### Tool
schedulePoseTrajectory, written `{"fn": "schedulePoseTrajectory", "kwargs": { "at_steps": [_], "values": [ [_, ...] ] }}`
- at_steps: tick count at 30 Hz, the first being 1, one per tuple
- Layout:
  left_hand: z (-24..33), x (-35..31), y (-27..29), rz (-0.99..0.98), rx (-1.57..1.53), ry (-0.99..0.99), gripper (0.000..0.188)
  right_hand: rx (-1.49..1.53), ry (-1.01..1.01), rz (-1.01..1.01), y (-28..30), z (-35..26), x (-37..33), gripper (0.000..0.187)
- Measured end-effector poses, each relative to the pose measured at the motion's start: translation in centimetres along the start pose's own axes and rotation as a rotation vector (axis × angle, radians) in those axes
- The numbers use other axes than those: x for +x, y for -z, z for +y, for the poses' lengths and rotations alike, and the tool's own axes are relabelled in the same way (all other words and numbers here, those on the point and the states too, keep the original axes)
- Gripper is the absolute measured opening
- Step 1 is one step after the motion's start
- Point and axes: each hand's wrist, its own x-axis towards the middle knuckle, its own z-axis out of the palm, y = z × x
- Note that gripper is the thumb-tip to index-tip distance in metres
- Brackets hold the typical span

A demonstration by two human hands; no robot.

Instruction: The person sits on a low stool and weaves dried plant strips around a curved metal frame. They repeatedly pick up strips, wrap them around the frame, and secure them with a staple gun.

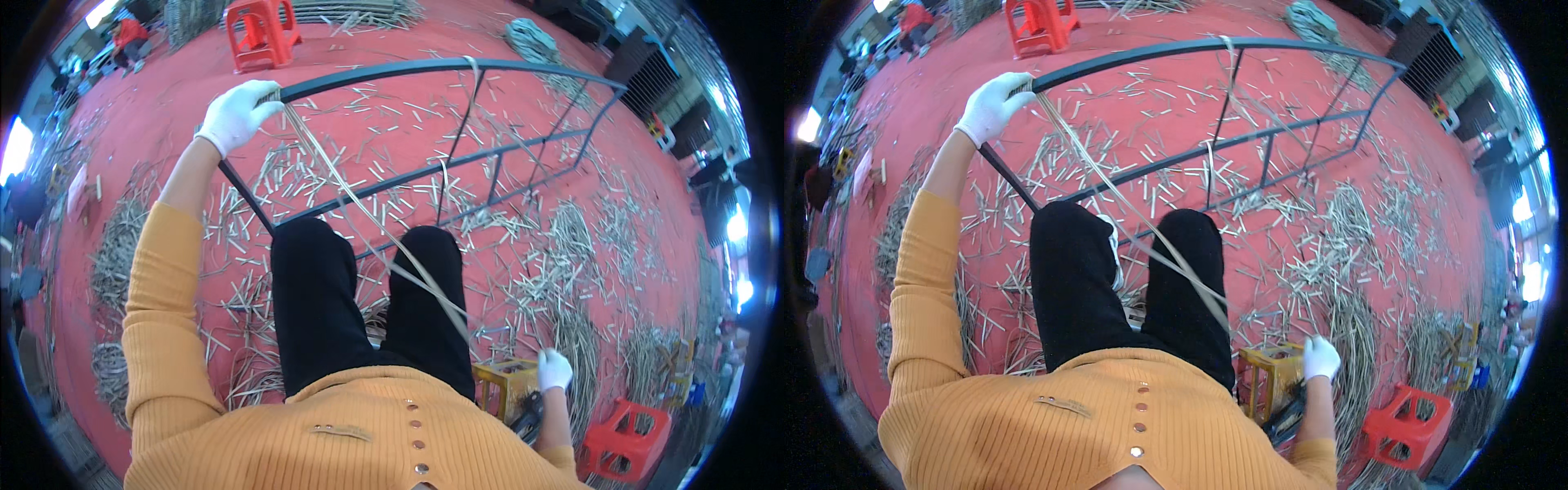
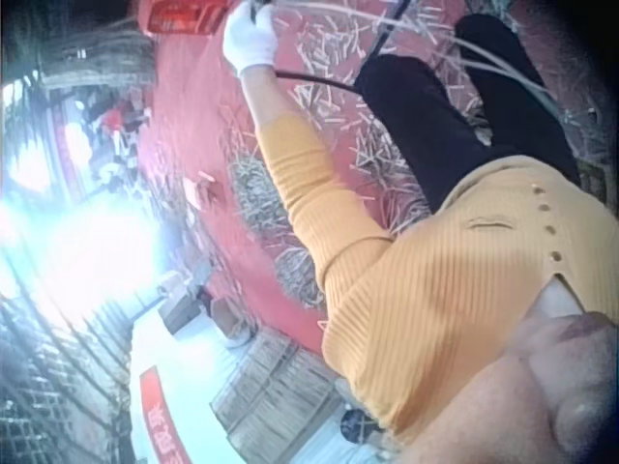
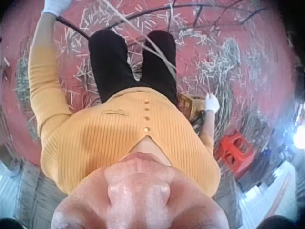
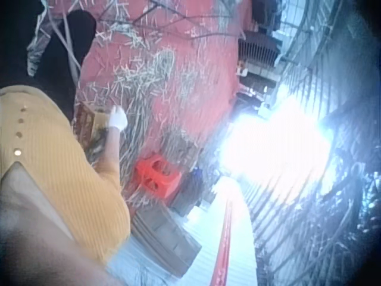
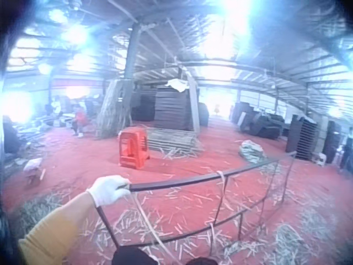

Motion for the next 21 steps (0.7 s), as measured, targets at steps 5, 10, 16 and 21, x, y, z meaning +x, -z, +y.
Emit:
{"fn": "schedulePoseTrajectory", "kwargs": {
  "at_steps": [5,10,16,21],
  "values": [
    [0.7,-3.2,0.8,0.006,-0.127,-0.011,0.028,1.077,0.615,0.151,11.9,-30.2,4.7,0.014],
    [5.2,-7.6,2.0,0.029,-0.080,-0.031,0.026,1.629,1.119,-0.283,19.1,-51.3,4.8,0.025],
    [7.3,-9.3,1.6,0.129,0.075,-0.117,0.027,1.727,1.164,-0.589,17.4,-54.9,5.8,0.021],
    [5.8,-8.1,1.9,0.106,-0.002,-0.217,0.027,1.577,1.036,-0.533,19.2,-49.4,0.8,0.025]
  ]
}}
